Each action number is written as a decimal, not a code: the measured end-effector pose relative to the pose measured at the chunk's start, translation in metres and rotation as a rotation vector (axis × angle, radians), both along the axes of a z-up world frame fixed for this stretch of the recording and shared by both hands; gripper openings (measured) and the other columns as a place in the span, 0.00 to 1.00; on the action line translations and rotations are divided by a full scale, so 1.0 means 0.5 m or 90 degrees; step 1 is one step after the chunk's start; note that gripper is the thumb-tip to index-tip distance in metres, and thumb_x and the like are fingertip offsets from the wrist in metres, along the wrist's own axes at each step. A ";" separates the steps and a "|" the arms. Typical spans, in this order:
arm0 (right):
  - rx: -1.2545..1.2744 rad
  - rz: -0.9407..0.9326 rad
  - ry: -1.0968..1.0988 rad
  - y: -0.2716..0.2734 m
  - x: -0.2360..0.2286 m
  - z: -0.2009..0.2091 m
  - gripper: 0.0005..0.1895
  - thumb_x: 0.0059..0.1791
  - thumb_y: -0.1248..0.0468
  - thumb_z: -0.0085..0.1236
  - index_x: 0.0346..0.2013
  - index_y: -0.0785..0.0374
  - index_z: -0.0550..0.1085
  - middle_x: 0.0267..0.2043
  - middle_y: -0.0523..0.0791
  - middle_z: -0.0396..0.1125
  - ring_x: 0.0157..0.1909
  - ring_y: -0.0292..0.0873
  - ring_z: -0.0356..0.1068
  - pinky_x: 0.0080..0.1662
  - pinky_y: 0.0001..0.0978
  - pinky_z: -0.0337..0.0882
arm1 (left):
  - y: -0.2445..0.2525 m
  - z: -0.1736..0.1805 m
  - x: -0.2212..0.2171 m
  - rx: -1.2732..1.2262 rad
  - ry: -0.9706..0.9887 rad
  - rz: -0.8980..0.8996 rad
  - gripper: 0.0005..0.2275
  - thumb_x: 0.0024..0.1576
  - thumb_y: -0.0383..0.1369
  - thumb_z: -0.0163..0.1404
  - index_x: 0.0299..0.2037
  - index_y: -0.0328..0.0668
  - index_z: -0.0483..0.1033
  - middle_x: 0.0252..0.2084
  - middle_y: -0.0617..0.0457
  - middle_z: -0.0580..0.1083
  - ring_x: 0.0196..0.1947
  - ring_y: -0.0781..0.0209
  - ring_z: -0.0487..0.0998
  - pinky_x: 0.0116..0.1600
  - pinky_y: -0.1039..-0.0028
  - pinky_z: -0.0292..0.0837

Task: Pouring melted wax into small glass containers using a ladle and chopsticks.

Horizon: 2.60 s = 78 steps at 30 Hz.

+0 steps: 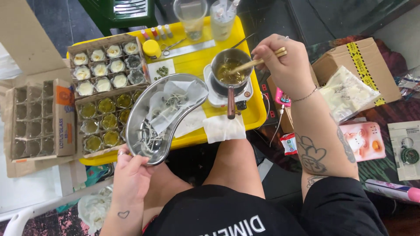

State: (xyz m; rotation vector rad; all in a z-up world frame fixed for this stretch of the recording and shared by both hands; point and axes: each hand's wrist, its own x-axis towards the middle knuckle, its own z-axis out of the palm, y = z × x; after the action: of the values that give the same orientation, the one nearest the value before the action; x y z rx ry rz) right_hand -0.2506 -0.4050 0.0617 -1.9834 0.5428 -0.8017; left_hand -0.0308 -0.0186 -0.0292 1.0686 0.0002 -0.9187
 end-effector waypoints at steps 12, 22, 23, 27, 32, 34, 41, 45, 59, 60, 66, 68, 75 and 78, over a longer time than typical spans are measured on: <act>-0.023 0.038 0.012 0.020 -0.043 0.066 0.12 0.63 0.67 0.48 0.42 0.71 0.77 0.37 0.47 0.71 0.35 0.36 0.74 0.39 0.25 0.73 | -0.017 -0.005 0.008 0.000 -0.010 -0.002 0.23 0.53 0.16 0.45 0.57 0.46 0.60 0.49 0.49 0.75 0.40 0.60 0.80 0.36 0.72 0.77; -0.086 0.062 0.099 0.011 -0.008 0.054 0.08 0.61 0.68 0.53 0.43 0.71 0.78 0.38 0.48 0.72 0.35 0.35 0.72 0.38 0.25 0.70 | -0.020 -0.003 0.006 -0.005 -0.003 -0.009 0.22 0.53 0.15 0.44 0.56 0.43 0.58 0.50 0.45 0.73 0.41 0.55 0.80 0.41 0.63 0.81; -0.087 0.064 0.099 0.006 -0.006 0.048 0.08 0.61 0.68 0.53 0.43 0.71 0.78 0.38 0.48 0.72 0.35 0.35 0.72 0.38 0.25 0.70 | -0.019 -0.003 0.005 -0.006 -0.002 -0.007 0.22 0.53 0.15 0.44 0.56 0.43 0.58 0.50 0.45 0.73 0.41 0.55 0.80 0.41 0.63 0.81; -0.104 0.032 0.073 -0.003 -0.016 0.034 0.09 0.62 0.67 0.52 0.45 0.71 0.78 0.38 0.47 0.73 0.38 0.36 0.74 0.41 0.24 0.73 | -0.011 0.000 0.005 0.005 -0.003 -0.001 0.23 0.52 0.15 0.44 0.58 0.44 0.58 0.50 0.46 0.73 0.42 0.56 0.80 0.40 0.65 0.80; -0.117 0.088 0.053 -0.005 -0.044 0.056 0.12 0.64 0.66 0.52 0.43 0.72 0.78 0.38 0.48 0.72 0.37 0.36 0.74 0.41 0.22 0.73 | -0.001 -0.003 0.006 0.010 0.004 0.000 0.24 0.52 0.15 0.44 0.59 0.44 0.58 0.51 0.47 0.73 0.43 0.58 0.80 0.40 0.66 0.80; -0.139 0.096 0.068 -0.002 -0.044 0.066 0.13 0.63 0.64 0.53 0.43 0.72 0.78 0.39 0.48 0.72 0.36 0.36 0.74 0.41 0.22 0.74 | 0.001 -0.007 0.007 0.005 -0.001 -0.006 0.24 0.53 0.15 0.44 0.59 0.43 0.57 0.51 0.46 0.73 0.42 0.57 0.79 0.40 0.67 0.79; 0.068 -0.096 -0.037 0.047 -0.001 -0.016 0.13 0.63 0.61 0.51 0.48 0.71 0.76 0.38 0.44 0.72 0.37 0.35 0.75 0.41 0.23 0.77 | 0.003 -0.006 0.003 0.020 -0.002 -0.007 0.23 0.52 0.15 0.44 0.57 0.44 0.58 0.49 0.48 0.73 0.41 0.60 0.79 0.38 0.71 0.78; -0.007 -0.105 -0.094 0.082 0.005 -0.056 0.14 0.64 0.61 0.50 0.47 0.71 0.75 0.42 0.46 0.71 0.39 0.36 0.75 0.43 0.24 0.76 | 0.013 -0.019 0.007 0.020 -0.008 -0.010 0.23 0.52 0.15 0.45 0.58 0.45 0.58 0.48 0.49 0.74 0.38 0.62 0.78 0.34 0.76 0.75; -0.039 -0.168 -0.140 0.105 -0.009 -0.127 0.13 0.64 0.61 0.49 0.49 0.71 0.73 0.40 0.47 0.74 0.39 0.35 0.75 0.43 0.23 0.76 | 0.018 0.007 0.003 0.018 0.009 -0.004 0.21 0.52 0.15 0.44 0.54 0.47 0.59 0.48 0.49 0.74 0.39 0.59 0.79 0.37 0.70 0.79; -0.043 -0.171 -0.150 0.103 -0.010 -0.131 0.12 0.64 0.61 0.49 0.50 0.70 0.72 0.40 0.47 0.74 0.38 0.35 0.74 0.43 0.23 0.75 | 0.020 0.004 0.004 0.006 0.009 -0.007 0.21 0.53 0.15 0.44 0.54 0.47 0.59 0.48 0.49 0.74 0.39 0.59 0.79 0.37 0.70 0.78; 0.018 -0.224 -0.231 0.088 -0.010 -0.185 0.11 0.66 0.61 0.46 0.51 0.67 0.69 0.39 0.47 0.73 0.37 0.34 0.71 0.41 0.21 0.73 | 0.017 0.009 -0.002 0.000 0.017 -0.006 0.22 0.53 0.15 0.44 0.56 0.48 0.60 0.48 0.49 0.74 0.39 0.60 0.79 0.37 0.72 0.77; 0.024 -0.226 -0.261 0.086 -0.005 -0.195 0.10 0.66 0.60 0.45 0.52 0.66 0.67 0.40 0.47 0.73 0.38 0.34 0.72 0.41 0.21 0.73 | 0.018 0.010 -0.004 0.008 0.022 -0.001 0.22 0.53 0.16 0.43 0.56 0.48 0.60 0.47 0.50 0.74 0.39 0.61 0.79 0.38 0.71 0.78; 0.015 -0.275 -0.350 0.082 -0.008 -0.214 0.11 0.66 0.59 0.42 0.53 0.64 0.65 0.38 0.47 0.71 0.33 0.36 0.71 0.36 0.22 0.73 | 0.023 0.012 -0.001 0.041 0.011 -0.005 0.23 0.52 0.16 0.42 0.57 0.50 0.58 0.48 0.50 0.75 0.37 0.60 0.79 0.35 0.71 0.76; 0.013 -0.286 -0.376 0.085 -0.011 -0.219 0.12 0.66 0.58 0.41 0.53 0.64 0.64 0.37 0.47 0.71 0.33 0.37 0.71 0.35 0.23 0.73 | 0.023 0.012 -0.002 0.042 0.010 -0.002 0.24 0.52 0.16 0.42 0.57 0.49 0.57 0.49 0.50 0.74 0.39 0.60 0.79 0.36 0.71 0.76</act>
State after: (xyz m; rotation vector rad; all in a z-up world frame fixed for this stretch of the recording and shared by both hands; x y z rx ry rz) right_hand -0.2561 -0.3627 -0.0476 -1.5070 0.6367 -1.5794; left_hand -0.0319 -0.0069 -0.0234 1.1223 0.0419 -0.9353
